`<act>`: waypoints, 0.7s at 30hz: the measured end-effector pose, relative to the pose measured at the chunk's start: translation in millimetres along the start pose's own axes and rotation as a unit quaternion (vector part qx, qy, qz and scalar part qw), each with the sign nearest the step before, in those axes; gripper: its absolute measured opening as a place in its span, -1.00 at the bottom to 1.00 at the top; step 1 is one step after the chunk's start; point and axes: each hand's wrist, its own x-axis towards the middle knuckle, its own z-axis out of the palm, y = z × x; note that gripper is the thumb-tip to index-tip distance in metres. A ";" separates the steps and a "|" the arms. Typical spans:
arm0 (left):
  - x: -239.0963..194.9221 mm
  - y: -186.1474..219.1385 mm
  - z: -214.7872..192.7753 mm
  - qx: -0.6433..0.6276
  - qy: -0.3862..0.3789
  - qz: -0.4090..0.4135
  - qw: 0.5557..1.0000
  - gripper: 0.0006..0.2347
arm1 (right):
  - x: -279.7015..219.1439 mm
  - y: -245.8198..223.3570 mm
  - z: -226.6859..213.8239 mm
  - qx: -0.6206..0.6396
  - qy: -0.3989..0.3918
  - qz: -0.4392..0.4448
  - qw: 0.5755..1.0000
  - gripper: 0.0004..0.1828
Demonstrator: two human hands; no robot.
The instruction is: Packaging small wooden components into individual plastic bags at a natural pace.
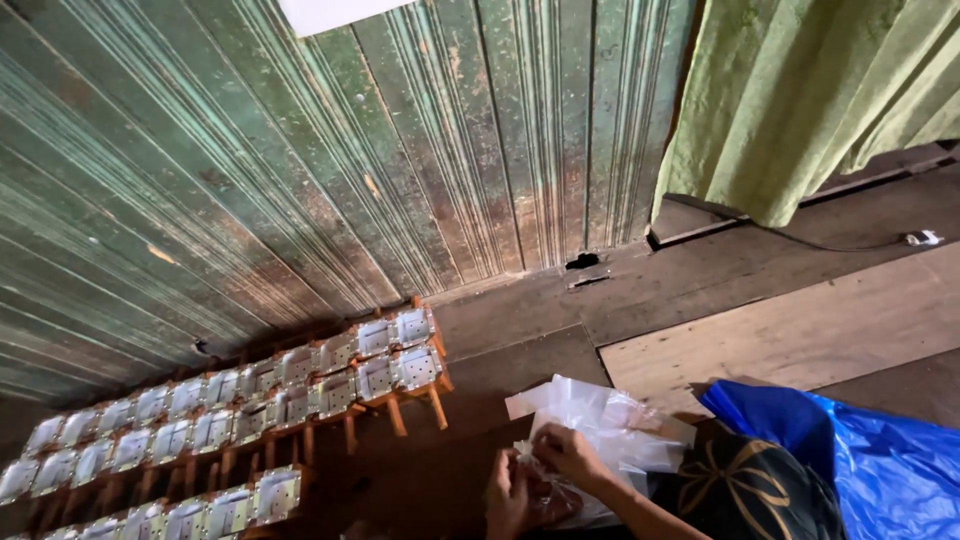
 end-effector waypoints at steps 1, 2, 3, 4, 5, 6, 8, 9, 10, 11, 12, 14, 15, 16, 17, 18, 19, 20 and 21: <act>1.4 13.1 -3.4 -0.001 -0.004 0.001 1.000 -0.90 | 6.5 9.8 5.0 0.000 0.004 0.001 1.000 -0.87; 2.7 26.3 -6.4 -0.007 -0.007 -0.001 1.000 -0.92 | 12.8 19.7 9.6 0.029 -0.002 0.032 0.999 -0.85; 3.1 39.3 -9.5 -0.014 -0.011 -0.004 1.000 -0.93 | 18.0 30.0 14.3 0.059 -0.006 0.064 0.996 -0.73; 1.6 37.6 -10.1 -0.014 -0.017 -0.003 1.000 -0.93 | 17.2 31.0 15.7 0.060 0.000 0.065 0.996 -0.73; 3.9 37.2 -9.9 0.021 0.000 -0.006 1.000 -0.89 | 18.9 30.6 15.1 0.013 -0.011 0.021 1.000 -0.77; 6.2 36.7 -9.4 0.055 0.018 -0.008 0.998 -0.84 | 20.5 30.4 14.1 -0.036 -0.022 -0.022 0.999 -0.78; 7.2 35.8 -8.8 0.058 0.029 -0.028 0.997 -0.87 | 17.5 24.1 16.1 -0.027 -0.022 0.011 0.999 -0.88; 5.4 35.5 -9.6 0.063 0.049 -0.050 0.996 -0.89 | 14.3 21.0 18.4 -0.018 -0.032 0.042 0.998 -0.60; 4.0 45.4 -11.9 0.063 0.040 -0.050 0.996 -0.89 | 8.1 2.4 15.2 -0.016 -0.025 0.046 0.999 -0.60; 4.0 55.2 -13.5 0.075 0.037 -0.086 0.993 -0.86 | 4.0 -16.6 11.3 -0.034 -0.061 0.044 0.997 -0.64; 3.7 64.9 -15.6 0.087 0.034 -0.121 0.988 -0.81 | -0.2 -35.7 7.9 -0.052 -0.097 0.041 0.993 -0.65; 9.4 46.4 -14.5 0.113 0.008 -0.096 0.989 -0.72 | 5.2 -29.3 9.5 -0.082 -0.092 0.032 0.992 -0.70; 12.2 36.8 -14.9 0.137 -0.012 -0.069 0.988 -0.61 | 8.9 -26.3 11.3 -0.113 -0.091 0.020 0.989 -0.73; 11.4 56.7 -21.4 0.138 -0.013 -0.070 0.988 -0.61 | 10.9 -19.4 12.8 -0.112 -0.091 0.022 0.989 -0.73; 10.4 76.6 -27.2 0.131 -0.058 -0.117 0.983 -0.55 | 13.1 -12.4 13.7 -0.100 -0.078 0.000 0.992 -0.85; 9.5 96.4 -33.5 0.123 -0.102 -0.163 0.974 -0.46 | 15.3 -5.6 15.2 -0.088 -0.065 -0.022 0.994 -0.90; 12.0 71.0 -31.4 0.122 -0.098 -0.165 0.974 -0.46 | 14.9 -1.7 16.2 -0.089 -0.070 -0.022 0.993 -0.90; 14.4 45.4 -29.8 0.090 -0.097 -0.160 0.978 -0.49 | 14.6 2.1 17.6 -0.046 -0.039 0.009 0.998 -0.86; 15.4 19.1 -31.0 0.059 -0.093 -0.155 0.982 -0.49 | 14.1 6.1 22.1 -0.003 -0.009 0.042 0.999 -0.66</act>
